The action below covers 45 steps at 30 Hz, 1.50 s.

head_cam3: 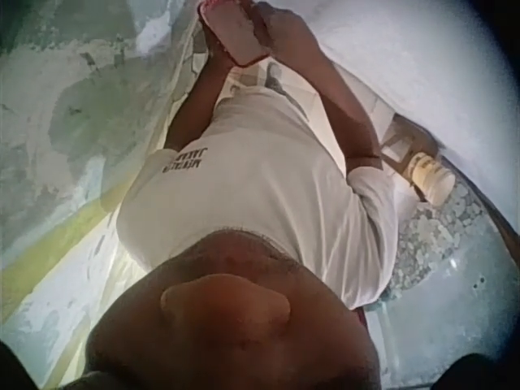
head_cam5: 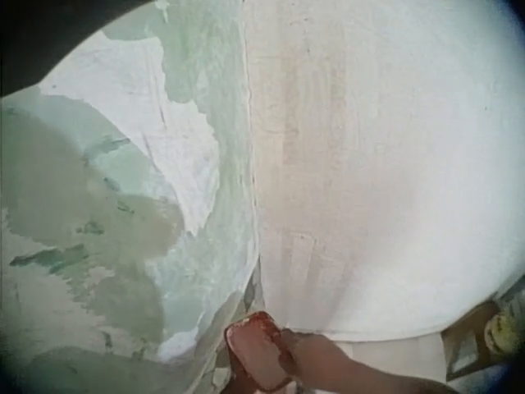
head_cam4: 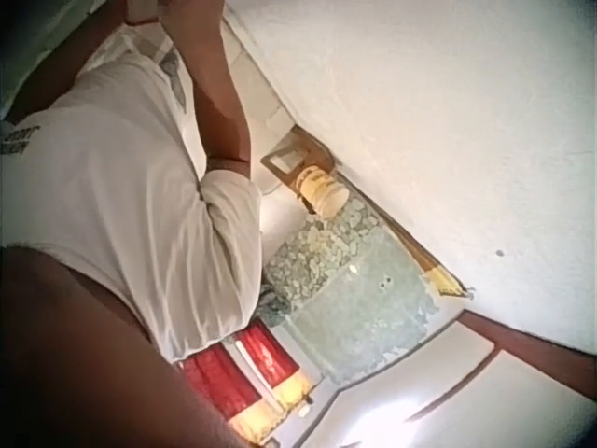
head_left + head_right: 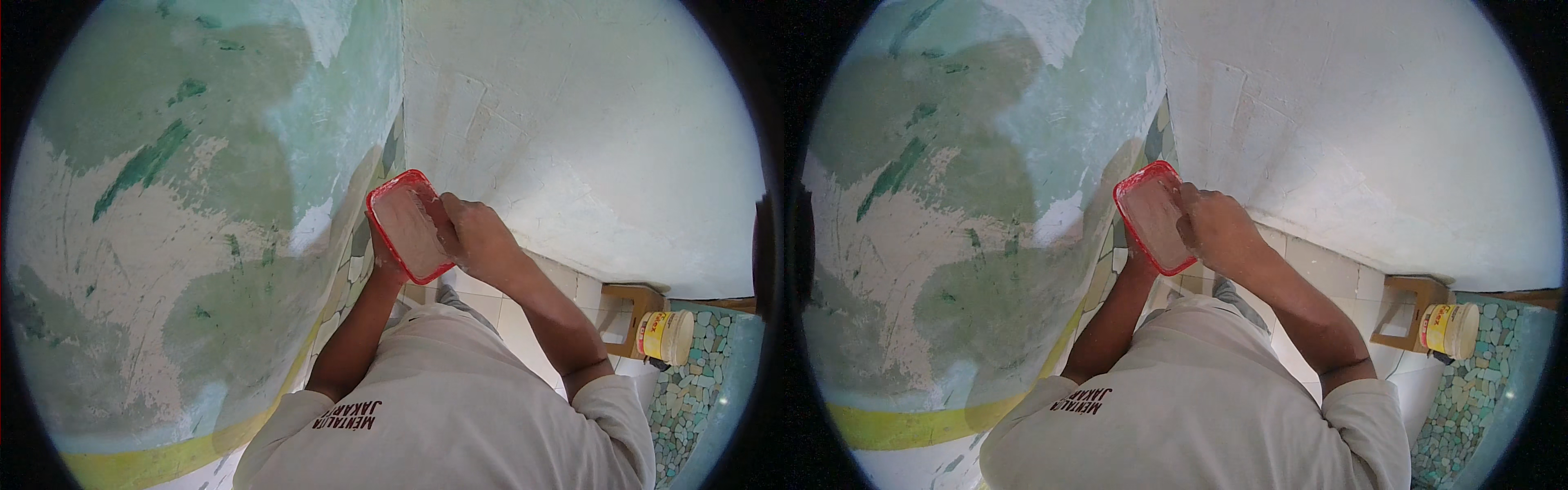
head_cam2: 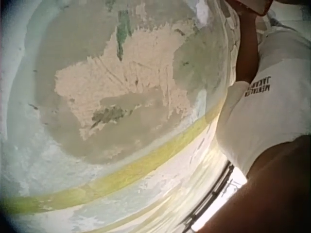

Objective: Applying plaster or compound to a wall using a putty knife/brush.

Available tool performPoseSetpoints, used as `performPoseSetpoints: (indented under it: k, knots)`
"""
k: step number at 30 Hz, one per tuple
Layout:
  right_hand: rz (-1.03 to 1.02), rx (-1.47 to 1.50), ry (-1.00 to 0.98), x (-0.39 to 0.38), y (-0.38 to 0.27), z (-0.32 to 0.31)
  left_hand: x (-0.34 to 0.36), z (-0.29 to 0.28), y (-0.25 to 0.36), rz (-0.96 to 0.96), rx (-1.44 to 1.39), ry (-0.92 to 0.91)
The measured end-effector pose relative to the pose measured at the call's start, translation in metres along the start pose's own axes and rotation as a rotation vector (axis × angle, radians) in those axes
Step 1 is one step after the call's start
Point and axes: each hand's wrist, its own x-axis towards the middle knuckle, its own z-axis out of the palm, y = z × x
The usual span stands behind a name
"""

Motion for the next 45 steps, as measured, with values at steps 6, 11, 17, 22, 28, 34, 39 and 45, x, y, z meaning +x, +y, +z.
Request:
performPoseSetpoints:
  k: [6, 11, 17, 22, 28, 34, 39, 45]
  knots:
    - [-0.075, -0.045, -0.097, 0.011, 0.021, 0.006, 0.005, 0.008, -0.01, -0.043, -0.024, 0.002]
    - [-0.088, 0.266, -0.166, 0.016, 0.024, -0.017, 0.016, 0.004, -0.013, -0.076, 0.059, -0.13]
    - [-0.182, 0.227, -0.121, 0.013, 0.037, -0.016, 0.026, 0.014, -0.026, -0.088, 0.046, -0.087]
    - [-0.022, 0.329, -0.123, 0.008, 0.05, -0.024, 0.031, 0.013, -0.034, -0.103, 0.027, 0.047]
    - [0.005, 0.576, 0.083, -0.017, 0.073, -0.001, 0.046, -0.01, -0.04, -0.101, 0.049, 0.029]
    - [0.137, 1.033, 0.34, -0.035, 0.087, 0.011, 0.051, 0.003, -0.049, -0.001, 0.187, 0.182]
    - [0.362, 1.296, 0.51, -0.04, 0.088, 0.006, 0.061, -0.008, -0.055, 0.018, 0.105, 0.133]
    - [0.38, 1.533, 0.589, -0.042, 0.092, -0.008, 0.071, -0.009, -0.06, -0.003, 0.085, 0.172]
